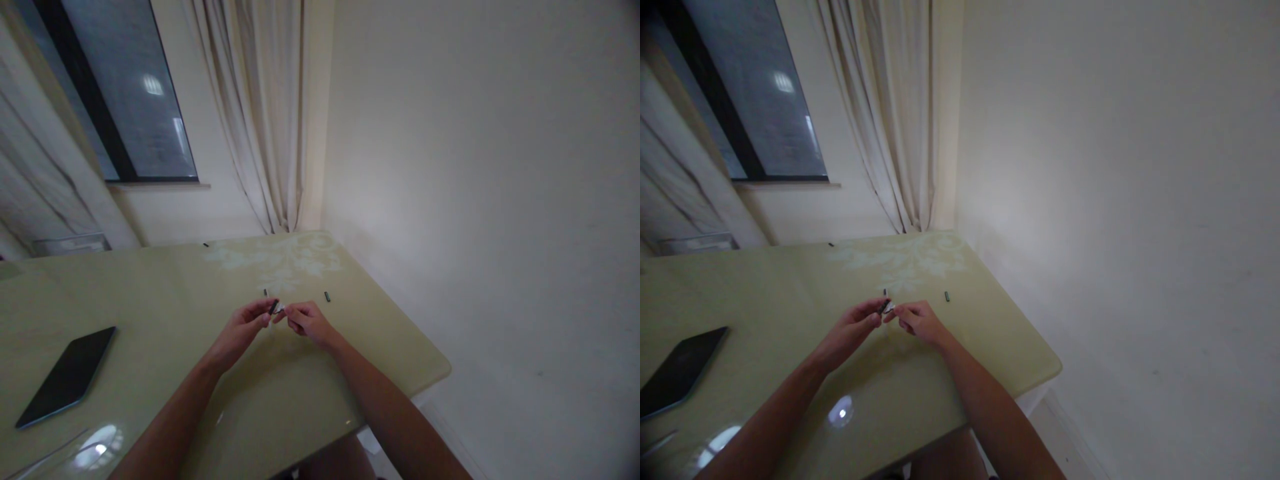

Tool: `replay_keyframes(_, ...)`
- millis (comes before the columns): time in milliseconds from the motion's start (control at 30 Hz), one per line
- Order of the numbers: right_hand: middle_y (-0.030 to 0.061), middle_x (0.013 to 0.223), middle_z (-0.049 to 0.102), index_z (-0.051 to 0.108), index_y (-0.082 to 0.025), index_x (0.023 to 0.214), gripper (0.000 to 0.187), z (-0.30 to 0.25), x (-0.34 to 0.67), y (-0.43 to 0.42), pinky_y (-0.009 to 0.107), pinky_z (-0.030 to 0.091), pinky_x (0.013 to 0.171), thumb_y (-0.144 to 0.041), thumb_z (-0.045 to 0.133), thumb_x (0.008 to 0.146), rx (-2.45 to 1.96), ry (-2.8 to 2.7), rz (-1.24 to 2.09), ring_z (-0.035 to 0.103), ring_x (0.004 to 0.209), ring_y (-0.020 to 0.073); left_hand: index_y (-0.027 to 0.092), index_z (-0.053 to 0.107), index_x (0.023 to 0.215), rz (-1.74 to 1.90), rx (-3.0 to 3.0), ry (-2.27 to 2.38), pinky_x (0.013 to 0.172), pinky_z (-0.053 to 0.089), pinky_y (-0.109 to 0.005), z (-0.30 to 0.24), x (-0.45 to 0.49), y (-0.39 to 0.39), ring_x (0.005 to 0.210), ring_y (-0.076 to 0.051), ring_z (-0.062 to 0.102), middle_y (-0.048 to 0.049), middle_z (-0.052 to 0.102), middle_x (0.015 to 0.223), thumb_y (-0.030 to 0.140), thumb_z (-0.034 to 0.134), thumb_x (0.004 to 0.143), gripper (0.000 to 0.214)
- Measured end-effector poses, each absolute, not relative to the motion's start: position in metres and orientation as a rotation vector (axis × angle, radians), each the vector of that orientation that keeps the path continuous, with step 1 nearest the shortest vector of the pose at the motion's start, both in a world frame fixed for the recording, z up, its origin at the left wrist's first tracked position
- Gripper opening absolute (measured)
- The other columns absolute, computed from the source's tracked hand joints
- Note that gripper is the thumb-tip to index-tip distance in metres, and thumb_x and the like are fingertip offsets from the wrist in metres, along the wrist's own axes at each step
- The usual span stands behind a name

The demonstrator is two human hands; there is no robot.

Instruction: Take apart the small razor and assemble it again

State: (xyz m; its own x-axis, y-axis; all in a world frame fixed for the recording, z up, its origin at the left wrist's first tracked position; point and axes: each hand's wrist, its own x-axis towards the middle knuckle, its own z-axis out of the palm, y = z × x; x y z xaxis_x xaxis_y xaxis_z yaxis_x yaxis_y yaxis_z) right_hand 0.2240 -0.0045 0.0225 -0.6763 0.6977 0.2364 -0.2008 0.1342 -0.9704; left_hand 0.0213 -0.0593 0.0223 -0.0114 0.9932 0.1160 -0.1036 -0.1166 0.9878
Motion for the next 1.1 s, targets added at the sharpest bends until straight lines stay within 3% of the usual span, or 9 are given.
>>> replay_keyframes(667, -0.0067, 0.053, 0.039, 0.072, -0.013, 0.083, 0.063, 0.025, 0.225, -0.007, 0.024, 0.024, 0.048, -0.074, 0.061, 0.088, -0.571, -1.815, 1.52, 0.031, 0.048, 0.0077, 0.019, 0.082, 0.102, 1.376, 1.218, 1.125, 0.093, 0.057, -0.04, 0.037, 0.027, -0.065, 0.09, -0.024, 0.074, -0.0078, 0.082, 0.096, 0.039, 0.093, 0.063, 0.045)
replay_keyframes(1100, -0.0066, 0.055, 0.037, 0.052, -0.018, 0.066, 0.061, 0.024, 0.229, -0.008, 0.025, 0.023, 0.049, -0.074, 0.056, 0.091, -0.575, -1.869, 1.437, 0.03, 0.05, 0.0079, 0.02, 0.083, 0.103, 1.358, 1.317, 1.136, 0.089, 0.058, -0.039, 0.041, 0.029, -0.066, 0.088, -0.024, 0.074, -0.0083, 0.082, 0.097, 0.04, 0.093, 0.063, 0.046)
